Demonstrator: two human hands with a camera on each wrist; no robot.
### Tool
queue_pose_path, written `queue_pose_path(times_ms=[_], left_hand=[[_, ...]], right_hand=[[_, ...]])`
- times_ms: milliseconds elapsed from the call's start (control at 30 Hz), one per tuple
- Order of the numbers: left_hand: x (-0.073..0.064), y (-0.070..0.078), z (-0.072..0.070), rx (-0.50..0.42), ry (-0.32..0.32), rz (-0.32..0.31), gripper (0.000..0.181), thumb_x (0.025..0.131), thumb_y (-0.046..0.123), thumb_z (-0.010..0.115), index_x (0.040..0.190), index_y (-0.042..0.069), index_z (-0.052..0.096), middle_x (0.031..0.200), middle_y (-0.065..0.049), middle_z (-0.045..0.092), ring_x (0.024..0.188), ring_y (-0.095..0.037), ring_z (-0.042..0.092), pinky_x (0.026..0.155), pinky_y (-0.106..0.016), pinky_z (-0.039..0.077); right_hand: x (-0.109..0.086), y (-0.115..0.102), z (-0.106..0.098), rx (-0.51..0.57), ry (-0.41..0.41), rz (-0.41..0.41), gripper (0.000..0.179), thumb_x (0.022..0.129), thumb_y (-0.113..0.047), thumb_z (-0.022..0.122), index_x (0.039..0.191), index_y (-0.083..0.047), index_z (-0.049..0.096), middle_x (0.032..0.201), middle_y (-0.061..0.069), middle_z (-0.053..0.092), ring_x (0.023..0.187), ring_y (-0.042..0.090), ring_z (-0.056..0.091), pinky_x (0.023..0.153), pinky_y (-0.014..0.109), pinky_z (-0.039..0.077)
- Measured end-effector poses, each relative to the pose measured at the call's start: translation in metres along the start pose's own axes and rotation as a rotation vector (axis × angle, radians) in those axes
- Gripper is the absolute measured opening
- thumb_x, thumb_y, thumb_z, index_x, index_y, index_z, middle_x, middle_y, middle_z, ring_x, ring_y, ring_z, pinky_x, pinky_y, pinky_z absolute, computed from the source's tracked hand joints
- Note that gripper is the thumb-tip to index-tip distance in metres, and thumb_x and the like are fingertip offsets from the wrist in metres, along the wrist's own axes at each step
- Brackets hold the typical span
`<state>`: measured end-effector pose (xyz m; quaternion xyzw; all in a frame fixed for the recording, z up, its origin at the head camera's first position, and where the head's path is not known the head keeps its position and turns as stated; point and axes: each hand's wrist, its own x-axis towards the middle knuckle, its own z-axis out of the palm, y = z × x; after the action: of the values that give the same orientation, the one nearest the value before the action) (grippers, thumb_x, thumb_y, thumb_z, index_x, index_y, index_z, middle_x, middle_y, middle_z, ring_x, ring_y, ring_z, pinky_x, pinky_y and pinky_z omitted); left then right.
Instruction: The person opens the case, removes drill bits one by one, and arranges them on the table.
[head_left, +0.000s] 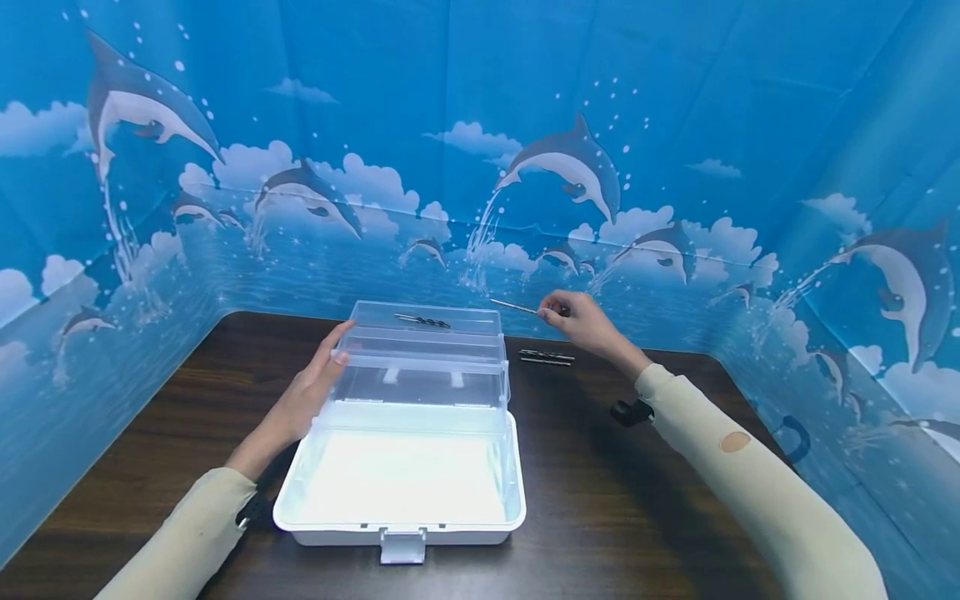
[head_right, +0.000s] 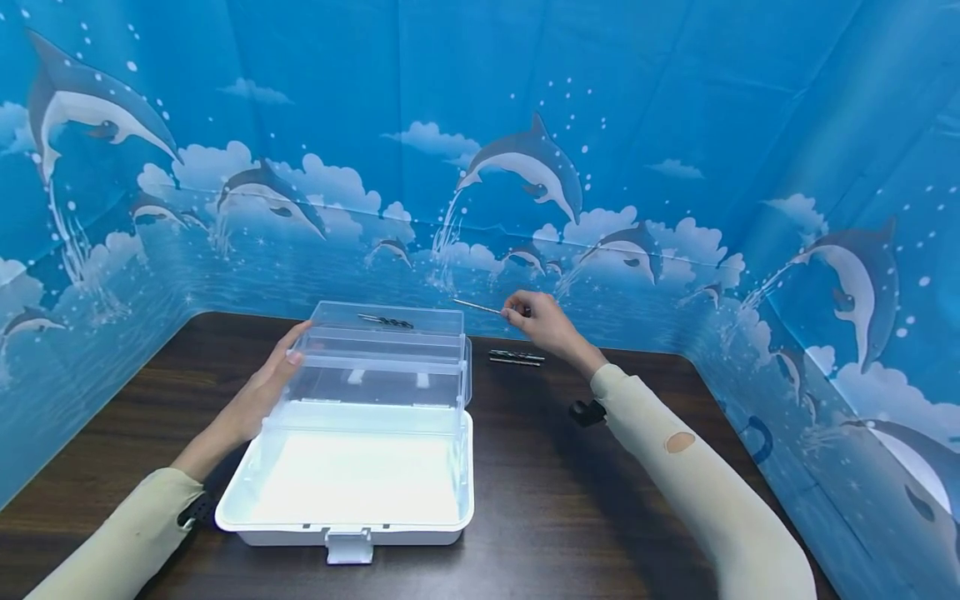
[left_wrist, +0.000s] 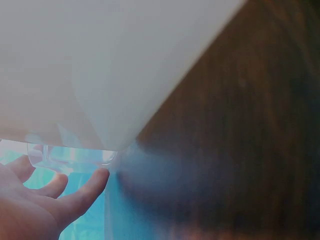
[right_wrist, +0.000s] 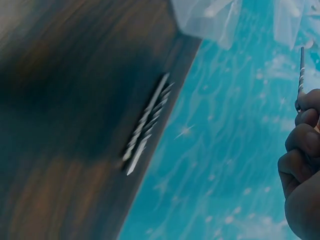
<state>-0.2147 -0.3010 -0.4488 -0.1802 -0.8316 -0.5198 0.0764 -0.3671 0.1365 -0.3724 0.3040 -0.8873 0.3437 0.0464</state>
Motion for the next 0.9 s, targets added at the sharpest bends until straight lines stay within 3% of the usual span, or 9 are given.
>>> queue_pose_path(times_ms=[200,400,633,900], left_hand=[[-0.001,0.002,-0.001,-0.01,0.001,-0.014,0.058,0.112,0.037,0.031,0.164,0.038,0.007,0.165,-0.021,0.018,0.145,-0.052,0.022,0.1,-0.084,0.016],[-0.001,0.001,-0.001,-0.022,-0.005,-0.015,0.057,0.112,0.036,0.031,0.164,0.037,0.007,0.164,-0.022,0.02,0.145,-0.052,0.022,0.101,-0.083,0.016],[0.0,0.001,-0.001,-0.014,0.003,-0.009,0.057,0.112,0.037,0.031,0.164,0.037,0.007,0.164,-0.022,0.02,0.145,-0.052,0.021,0.101,-0.082,0.015],[-0.001,-0.001,0.0,-0.022,-0.003,-0.017,0.057,0.112,0.038,0.03,0.164,0.038,0.007,0.163,-0.023,0.023,0.145,-0.053,0.021,0.1,-0.083,0.015]], right_hand=[[-0.013,0.028,-0.005,-0.014,-0.022,0.026,0.019,0.107,-0.023,0.058,0.109,-0.007,0.068,0.083,0.013,0.058,0.067,0.025,0.049,0.06,0.04,0.04],[-0.026,0.052,-0.002,-0.078,-0.053,0.029,0.017,0.106,-0.022,0.059,0.108,-0.008,0.069,0.081,0.005,0.057,0.066,0.023,0.049,0.061,0.039,0.041],[-0.037,0.072,0.006,-0.058,-0.104,0.029,0.015,0.106,-0.018,0.06,0.107,-0.007,0.07,0.082,0.014,0.061,0.066,0.022,0.049,0.059,0.037,0.042],[-0.045,0.091,0.019,-0.049,-0.197,0.097,0.012,0.105,-0.016,0.06,0.106,-0.009,0.07,0.087,0.005,0.063,0.076,0.021,0.055,0.067,0.038,0.047]])
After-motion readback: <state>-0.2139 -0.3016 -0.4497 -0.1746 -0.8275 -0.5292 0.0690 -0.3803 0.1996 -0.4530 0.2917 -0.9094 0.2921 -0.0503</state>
